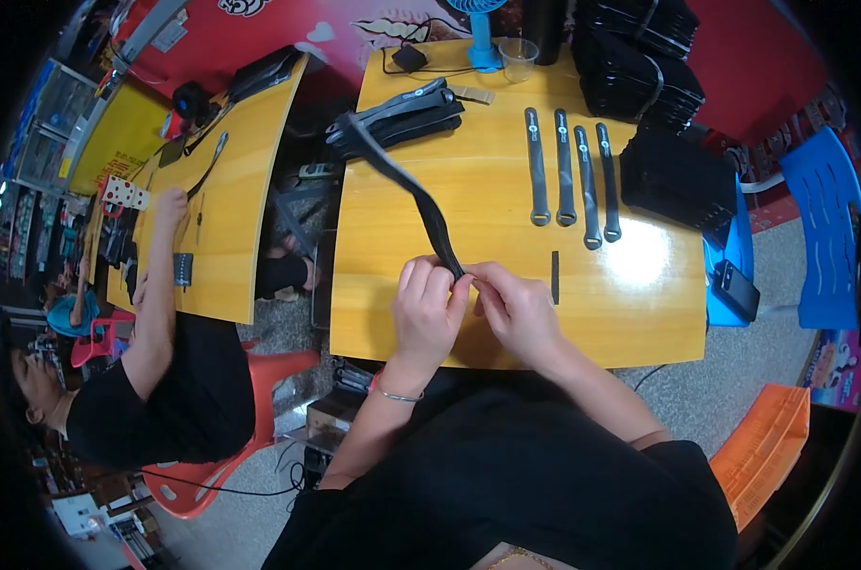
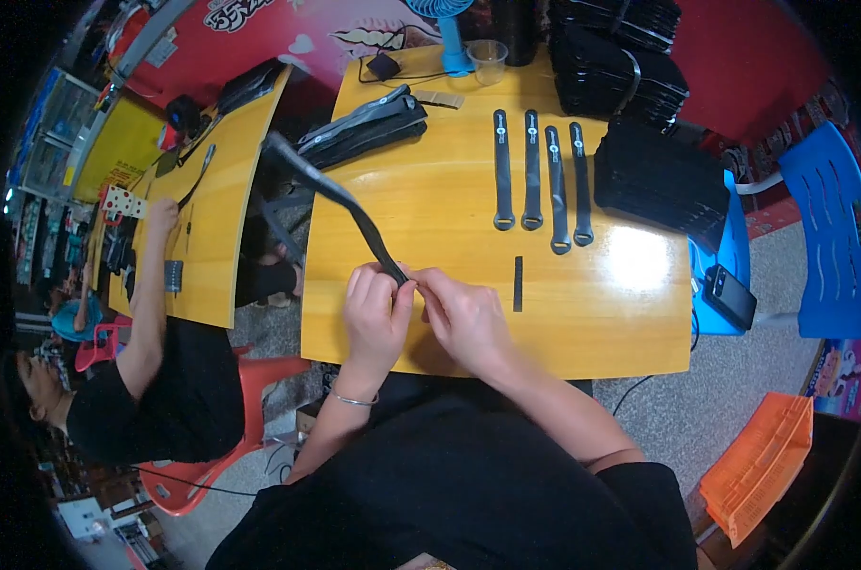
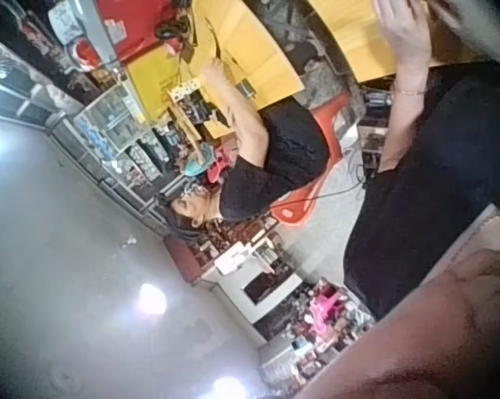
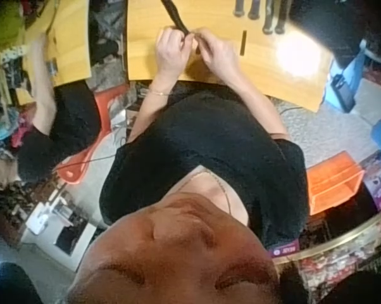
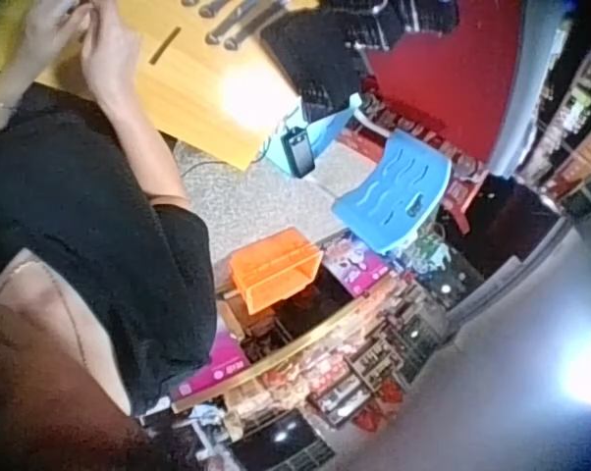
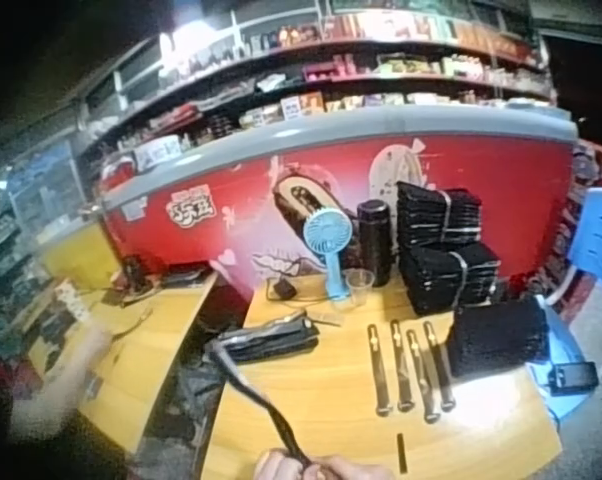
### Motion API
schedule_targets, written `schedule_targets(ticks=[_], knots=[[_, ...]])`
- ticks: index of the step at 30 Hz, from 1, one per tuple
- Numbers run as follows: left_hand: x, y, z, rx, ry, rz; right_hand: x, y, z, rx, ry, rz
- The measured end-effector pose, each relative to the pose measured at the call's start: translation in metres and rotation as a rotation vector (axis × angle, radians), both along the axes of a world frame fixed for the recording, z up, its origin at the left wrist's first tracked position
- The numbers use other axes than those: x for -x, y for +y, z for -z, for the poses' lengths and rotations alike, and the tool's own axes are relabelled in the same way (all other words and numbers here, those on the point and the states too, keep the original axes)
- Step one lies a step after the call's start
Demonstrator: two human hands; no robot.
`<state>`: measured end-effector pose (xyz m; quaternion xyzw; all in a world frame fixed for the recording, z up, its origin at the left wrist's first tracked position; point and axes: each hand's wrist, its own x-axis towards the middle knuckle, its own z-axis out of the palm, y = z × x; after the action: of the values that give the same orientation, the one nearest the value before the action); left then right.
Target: Inserting metal stiffening rods into black fabric sleeves to assemble straps.
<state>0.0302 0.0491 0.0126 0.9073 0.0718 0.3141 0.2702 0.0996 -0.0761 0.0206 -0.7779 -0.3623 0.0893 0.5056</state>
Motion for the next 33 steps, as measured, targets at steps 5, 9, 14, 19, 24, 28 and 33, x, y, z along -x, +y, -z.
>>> schedule_targets(ticks=[5, 9, 14, 19, 24, 28, 33], knots=[[-0.001, 0.008, -0.004, -0.021, 0.031, 0.071, -0.004, 0.0, 0.002, 0.007, -0.154, 0.021], [0.005, 0.014, -0.015, 0.198, 0.143, 0.154, -0.009, -0.003, -0.005, 0.038, -0.29, -0.005], [0.009, 0.02, -0.02, 0.648, 0.269, 0.269, -0.016, -0.014, -0.021, 0.086, -0.407, -0.049], [0.004, -0.001, -0.008, 0.85, 0.0, 0.259, -0.017, -0.024, -0.041, -0.065, 0.06, -0.142], [-0.001, -0.012, -0.005, 0.81, -0.015, 0.298, 0.0, -0.015, 0.005, -0.418, 0.369, -0.061], [0.002, -0.016, -0.019, 0.699, 0.007, 0.311, 0.003, -0.009, -0.002, -0.61, 0.529, -0.056], [0.004, -0.011, -0.02, 0.494, 0.109, 0.338, -0.021, -0.018, -0.005, -0.48, 0.519, -0.006]])
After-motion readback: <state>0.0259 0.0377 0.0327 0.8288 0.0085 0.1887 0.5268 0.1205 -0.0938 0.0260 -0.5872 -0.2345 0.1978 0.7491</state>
